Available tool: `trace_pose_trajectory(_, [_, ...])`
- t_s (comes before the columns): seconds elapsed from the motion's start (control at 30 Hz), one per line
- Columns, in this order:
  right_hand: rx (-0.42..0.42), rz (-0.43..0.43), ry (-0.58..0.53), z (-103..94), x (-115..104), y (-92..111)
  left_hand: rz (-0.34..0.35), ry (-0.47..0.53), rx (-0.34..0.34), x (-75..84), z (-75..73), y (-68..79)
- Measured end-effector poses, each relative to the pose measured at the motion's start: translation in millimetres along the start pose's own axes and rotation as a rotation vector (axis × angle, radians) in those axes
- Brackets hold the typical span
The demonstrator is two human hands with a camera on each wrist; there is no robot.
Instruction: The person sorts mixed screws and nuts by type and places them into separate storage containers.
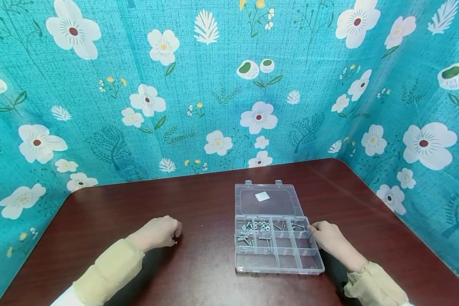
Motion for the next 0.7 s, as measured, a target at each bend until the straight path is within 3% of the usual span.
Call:
trace_pose_trajectory(0.27, [0.0, 0.02, -0.011, 0.4, 1.7, -0.1, 0.057, 0.026, -0.019, -1.0, 11.1, -2.4])
trace_pose_trajectory(0.5, [0.002, 0.011, -0.002, 0.2, 0.0, -0.5, 0.157, 0.062, -0.062, 12.0, 18.3, -2.0])
trace_pose_trajectory(0.7, [0.009, 0.01, -0.004, -0.2, -0.1, -0.6, 0.199, 0.238, -0.173, 28.1, 24.4, 0.4])
Point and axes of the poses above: each hand's wrist, its own y-axis away from the middle knuckle, its own z-axis out of the palm, x = y × z, the point moved 10 cm from there along -y, towards the middle knuckle, and after that the axes turned 9 degrees about -z, right-handed, at the moved point
